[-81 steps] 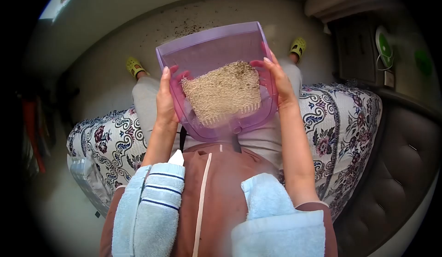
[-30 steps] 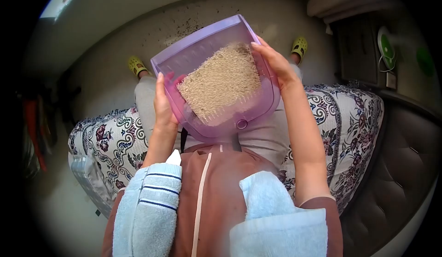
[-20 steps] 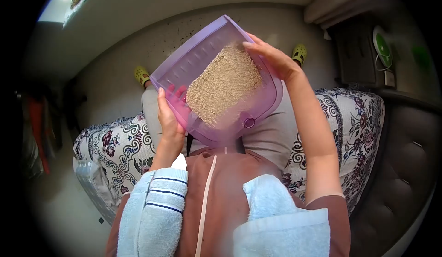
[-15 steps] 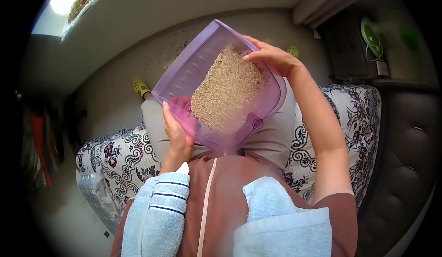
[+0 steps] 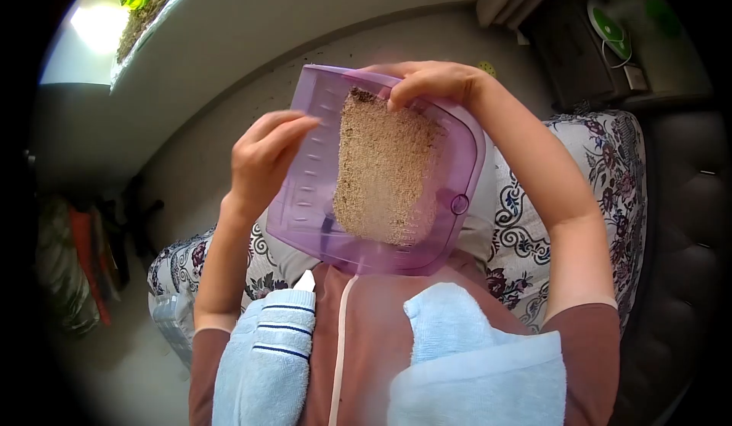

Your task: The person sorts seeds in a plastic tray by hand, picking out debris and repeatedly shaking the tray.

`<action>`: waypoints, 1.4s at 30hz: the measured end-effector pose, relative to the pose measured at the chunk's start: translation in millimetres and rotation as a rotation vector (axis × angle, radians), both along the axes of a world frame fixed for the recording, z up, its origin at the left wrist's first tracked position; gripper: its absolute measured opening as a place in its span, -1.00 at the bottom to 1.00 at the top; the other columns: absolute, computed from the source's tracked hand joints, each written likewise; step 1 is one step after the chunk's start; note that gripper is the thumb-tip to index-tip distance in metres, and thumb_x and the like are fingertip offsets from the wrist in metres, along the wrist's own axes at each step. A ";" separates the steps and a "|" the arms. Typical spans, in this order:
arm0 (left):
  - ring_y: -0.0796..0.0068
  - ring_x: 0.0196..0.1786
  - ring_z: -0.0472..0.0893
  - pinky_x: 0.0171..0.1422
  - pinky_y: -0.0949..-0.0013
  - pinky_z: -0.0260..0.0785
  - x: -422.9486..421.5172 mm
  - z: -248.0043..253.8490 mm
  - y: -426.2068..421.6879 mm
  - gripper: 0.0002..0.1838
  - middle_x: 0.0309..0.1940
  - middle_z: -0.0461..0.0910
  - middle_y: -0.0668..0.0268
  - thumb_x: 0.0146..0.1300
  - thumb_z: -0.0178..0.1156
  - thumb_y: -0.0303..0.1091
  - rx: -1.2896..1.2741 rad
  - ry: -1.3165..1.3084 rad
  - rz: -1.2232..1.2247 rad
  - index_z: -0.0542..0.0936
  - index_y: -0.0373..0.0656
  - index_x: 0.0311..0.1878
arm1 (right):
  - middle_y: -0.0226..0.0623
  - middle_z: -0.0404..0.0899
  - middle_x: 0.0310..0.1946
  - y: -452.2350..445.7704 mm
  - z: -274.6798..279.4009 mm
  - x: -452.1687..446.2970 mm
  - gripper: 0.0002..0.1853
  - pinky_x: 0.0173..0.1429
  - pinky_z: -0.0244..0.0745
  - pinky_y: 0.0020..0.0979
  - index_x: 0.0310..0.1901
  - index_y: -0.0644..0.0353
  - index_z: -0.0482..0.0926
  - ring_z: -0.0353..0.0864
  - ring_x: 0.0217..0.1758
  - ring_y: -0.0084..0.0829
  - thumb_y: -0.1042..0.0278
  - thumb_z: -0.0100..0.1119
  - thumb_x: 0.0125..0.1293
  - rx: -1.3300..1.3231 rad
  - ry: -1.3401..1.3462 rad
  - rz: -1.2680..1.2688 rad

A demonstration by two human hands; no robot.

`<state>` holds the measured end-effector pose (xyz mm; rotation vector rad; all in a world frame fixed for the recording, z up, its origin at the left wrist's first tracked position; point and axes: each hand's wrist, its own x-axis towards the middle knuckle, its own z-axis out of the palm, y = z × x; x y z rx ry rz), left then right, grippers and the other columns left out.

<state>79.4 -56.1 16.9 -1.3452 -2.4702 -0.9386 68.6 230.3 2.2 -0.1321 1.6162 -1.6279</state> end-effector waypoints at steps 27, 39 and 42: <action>0.33 -0.11 0.64 -0.04 0.34 0.55 -33.8 -40.6 19.7 -0.75 -0.17 0.63 0.30 0.05 0.24 -0.50 -0.229 0.343 -0.097 0.65 -0.16 -0.15 | -0.17 0.50 0.11 -6.6 -5.6 5.9 -0.21 0.14 0.44 -0.49 0.39 0.11 0.30 0.51 0.05 -0.46 0.43 0.18 0.01 0.029 -0.008 0.034; 0.34 -0.07 0.60 -0.05 0.31 0.53 -24.3 -44.5 44.2 -0.75 -0.16 0.59 0.31 0.07 0.22 -0.47 -0.318 0.438 -0.036 0.66 -0.13 -0.14 | -0.16 0.51 0.12 -6.2 -15.9 0.3 -0.19 0.21 0.42 -0.46 0.40 0.09 0.29 0.50 0.12 -0.42 0.40 0.20 -0.01 0.064 0.051 0.048; 0.32 -0.09 0.60 -0.05 0.32 0.53 -27.8 -49.2 37.1 -0.78 -0.18 0.60 0.32 0.08 0.20 -0.51 -0.247 0.397 0.006 0.66 -0.14 -0.17 | -0.16 0.50 0.14 -5.5 -14.8 3.3 -0.20 0.22 0.41 -0.45 0.40 0.10 0.29 0.50 0.13 -0.41 0.42 0.20 0.00 0.010 0.007 0.027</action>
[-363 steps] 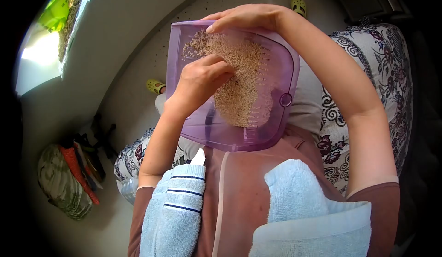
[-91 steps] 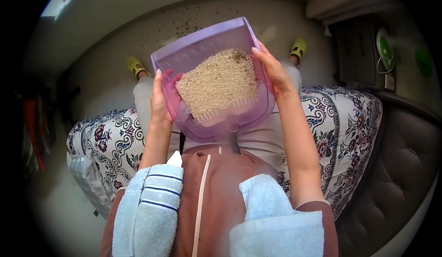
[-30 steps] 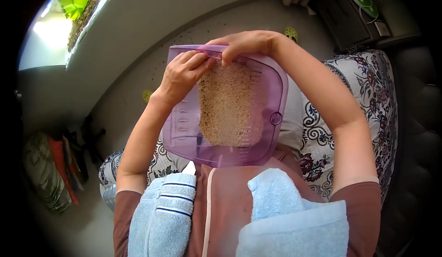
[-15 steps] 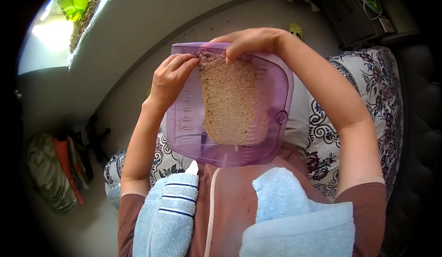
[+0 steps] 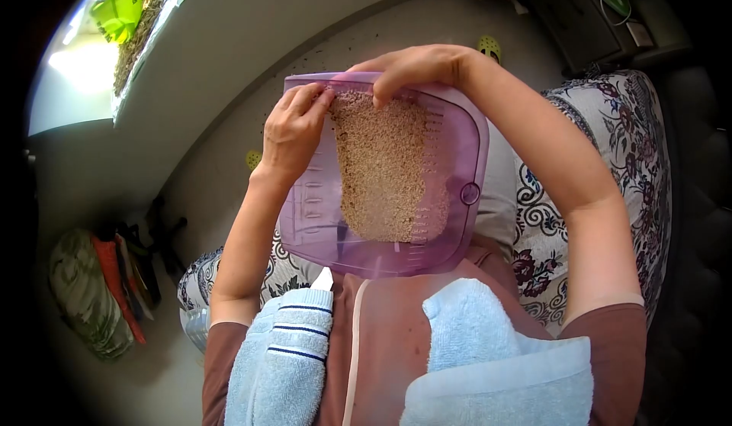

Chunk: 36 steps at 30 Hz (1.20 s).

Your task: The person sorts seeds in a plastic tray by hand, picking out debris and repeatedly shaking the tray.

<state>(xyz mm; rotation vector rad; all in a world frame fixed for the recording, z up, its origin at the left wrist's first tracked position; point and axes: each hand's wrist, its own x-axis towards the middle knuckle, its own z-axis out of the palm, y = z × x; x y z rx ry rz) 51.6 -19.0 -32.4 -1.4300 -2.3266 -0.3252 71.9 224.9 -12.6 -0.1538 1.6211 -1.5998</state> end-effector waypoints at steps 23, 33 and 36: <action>0.33 -0.11 0.66 -0.06 0.37 0.55 5.3 -0.2 -39.5 -0.80 -0.20 0.67 0.33 0.06 0.32 -0.56 0.190 -0.252 0.027 0.66 -0.15 -0.20 | -0.12 0.50 0.15 1.3 -10.0 2.9 -0.20 0.24 0.40 -0.43 0.40 0.07 0.30 0.51 0.14 -0.37 0.40 0.19 0.01 0.023 -0.011 -0.032; 0.37 -0.21 0.61 -0.12 0.37 0.51 11.0 -1.2 -35.9 -0.63 -0.16 0.58 0.31 0.01 0.44 -0.38 0.182 -0.476 0.240 0.63 -0.11 -0.06 | -0.17 0.57 0.06 -6.8 1.6 3.9 -0.22 0.16 0.46 -0.45 0.37 0.08 0.35 0.57 0.05 -0.43 0.31 0.23 -0.02 0.055 -0.012 -0.043; 0.42 -0.24 0.61 -0.12 0.41 0.53 12.5 -6.2 -33.5 -0.61 -0.14 0.59 0.31 0.01 0.45 -0.35 0.161 -0.439 0.266 0.64 -0.10 -0.03 | -0.10 0.55 0.08 -7.9 -0.1 0.8 -0.18 0.15 0.48 -0.44 0.41 0.06 0.29 0.57 0.04 -0.39 0.39 0.21 -0.01 0.048 -0.044 -0.028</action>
